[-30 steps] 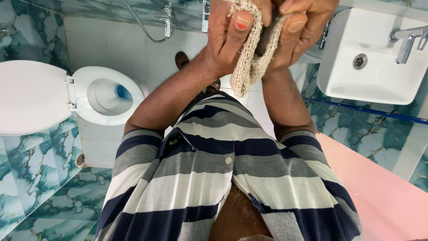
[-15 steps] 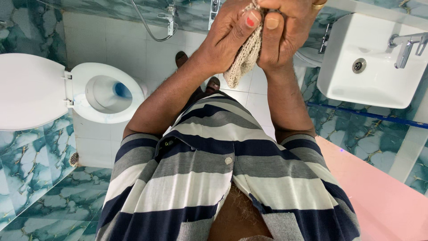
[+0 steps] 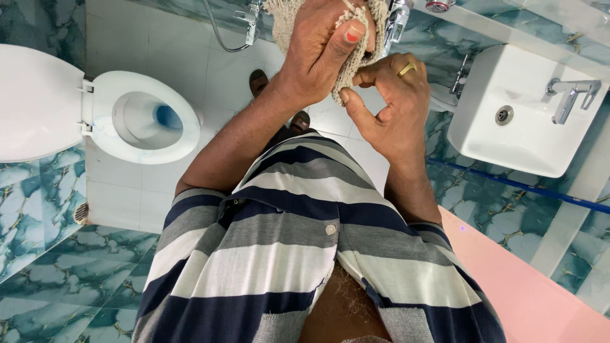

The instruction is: The person wipes a bathroom tap using a cloth and rinses the fixture with a hand shower.

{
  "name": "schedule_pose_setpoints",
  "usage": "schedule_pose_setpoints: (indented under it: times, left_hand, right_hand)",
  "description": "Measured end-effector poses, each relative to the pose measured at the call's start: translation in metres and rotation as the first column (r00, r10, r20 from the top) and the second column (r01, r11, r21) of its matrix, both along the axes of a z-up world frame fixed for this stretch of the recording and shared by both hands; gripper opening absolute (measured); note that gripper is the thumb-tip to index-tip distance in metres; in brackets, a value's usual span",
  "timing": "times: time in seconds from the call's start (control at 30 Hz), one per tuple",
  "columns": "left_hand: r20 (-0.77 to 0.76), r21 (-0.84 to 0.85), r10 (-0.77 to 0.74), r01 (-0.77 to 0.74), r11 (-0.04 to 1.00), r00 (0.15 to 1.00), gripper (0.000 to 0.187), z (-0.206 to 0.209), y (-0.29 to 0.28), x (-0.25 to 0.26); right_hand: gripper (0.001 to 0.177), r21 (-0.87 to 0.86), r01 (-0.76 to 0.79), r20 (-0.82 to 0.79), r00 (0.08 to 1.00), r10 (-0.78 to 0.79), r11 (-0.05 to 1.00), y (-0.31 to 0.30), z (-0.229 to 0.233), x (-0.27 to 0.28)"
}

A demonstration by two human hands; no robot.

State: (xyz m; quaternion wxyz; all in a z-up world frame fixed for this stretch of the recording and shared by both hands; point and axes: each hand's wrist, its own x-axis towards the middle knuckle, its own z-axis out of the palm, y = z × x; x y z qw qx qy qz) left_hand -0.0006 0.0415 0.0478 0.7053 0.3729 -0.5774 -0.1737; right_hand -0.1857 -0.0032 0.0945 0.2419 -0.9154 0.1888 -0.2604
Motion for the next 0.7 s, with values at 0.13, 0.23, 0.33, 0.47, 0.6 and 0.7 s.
schedule_pose_setpoints:
  times: [0.13,0.23,0.33,0.47,0.6,0.7]
  left_hand:
    - [-0.033,0.034,0.030,-0.028,0.999,0.999,0.057,-0.006,0.006,0.004]
    - [-0.043,0.009,0.090,-0.090,0.996,0.995,0.056,-0.012,0.008,0.005]
    - [-0.069,-0.006,0.197,-0.198,0.980,0.978,0.055,-0.021,0.007,0.012]
    - [-0.006,0.016,0.381,-0.381,0.924,0.925,0.052,-0.029,0.010,0.017]
    - [0.053,0.024,0.346,-0.347,0.937,0.937,0.046,-0.032,0.009,0.014]
    - [0.103,0.016,0.361,-0.364,0.931,0.927,0.041,-0.028,0.009,0.009]
  right_hand:
    - [0.017,0.246,-0.046,0.017,0.999,0.044,0.968,-0.006,-0.008,0.000]
    - [0.015,0.492,-0.109,0.129,0.990,0.052,0.864,-0.016,-0.023,-0.006]
    - [0.012,0.743,-0.239,0.363,0.929,-0.076,0.626,-0.025,-0.043,-0.016]
    - [0.011,0.792,-0.338,0.487,0.851,-0.194,0.509,-0.035,-0.064,-0.027]
    - [0.026,0.738,-0.404,0.566,0.807,-0.169,0.541,-0.041,-0.072,-0.020]
    - [0.065,0.619,-0.419,0.577,0.816,-0.023,0.665,-0.039,-0.082,0.002]
